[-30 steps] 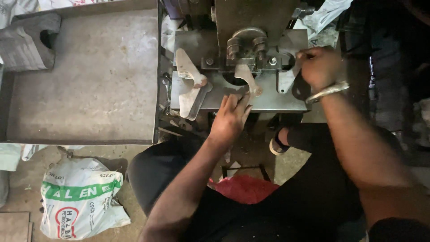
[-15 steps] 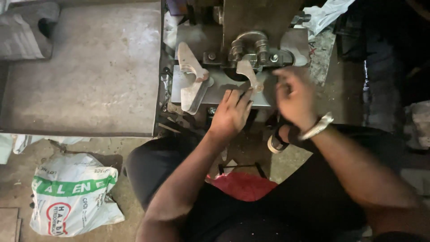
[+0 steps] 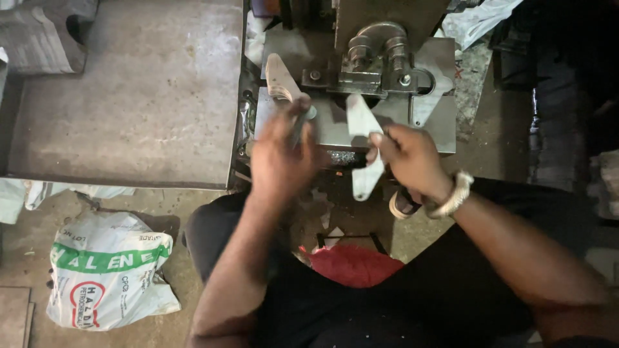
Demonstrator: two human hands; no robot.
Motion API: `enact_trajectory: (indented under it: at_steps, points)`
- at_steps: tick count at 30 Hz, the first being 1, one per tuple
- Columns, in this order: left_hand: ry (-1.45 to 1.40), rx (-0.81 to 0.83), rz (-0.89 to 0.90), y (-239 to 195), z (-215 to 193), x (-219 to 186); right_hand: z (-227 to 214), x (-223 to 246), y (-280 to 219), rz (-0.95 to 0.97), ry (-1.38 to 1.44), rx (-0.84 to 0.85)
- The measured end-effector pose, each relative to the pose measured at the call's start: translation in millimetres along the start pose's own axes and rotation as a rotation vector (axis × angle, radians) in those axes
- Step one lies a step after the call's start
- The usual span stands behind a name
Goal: The user is using a manual or semi-automatic stamping machine to press and shape small metal industrial components.
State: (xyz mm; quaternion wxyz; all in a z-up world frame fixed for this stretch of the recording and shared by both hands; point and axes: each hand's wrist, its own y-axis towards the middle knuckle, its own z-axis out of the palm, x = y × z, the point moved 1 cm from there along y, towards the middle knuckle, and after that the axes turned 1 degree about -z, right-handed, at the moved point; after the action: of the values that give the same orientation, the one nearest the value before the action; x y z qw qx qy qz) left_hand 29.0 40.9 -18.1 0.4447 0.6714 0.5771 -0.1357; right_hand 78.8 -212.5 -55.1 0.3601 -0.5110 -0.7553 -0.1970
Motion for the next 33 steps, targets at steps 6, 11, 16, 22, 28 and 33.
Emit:
enact_trajectory:
  at_steps: [6,11,16,22,28,33]
  points:
    - [0.407,0.033,-0.05,3.2,11.6,49.4,31.6,-59.2,69.6,0.328,0.776,-0.044]
    - [0.3,0.042,-0.078,-3.4,15.1,55.0,38.4,-52.7,77.8,0.322,0.839,-0.09]
    - [0.352,0.063,-0.058,0.7,10.0,45.5,36.6,-51.3,75.9,0.369,0.847,-0.074]
    - [0.36,0.085,-0.02,2.7,7.1,33.6,43.5,-59.7,71.9,0.278,0.911,-0.066]
    - [0.343,0.01,-0.002,-3.8,19.3,48.4,29.4,-45.0,57.0,0.326,1.097,-0.024]
    - [0.156,0.077,0.087,0.8,0.4,1.5,-8.7,-32.4,26.1,0.443,0.698,-0.028]
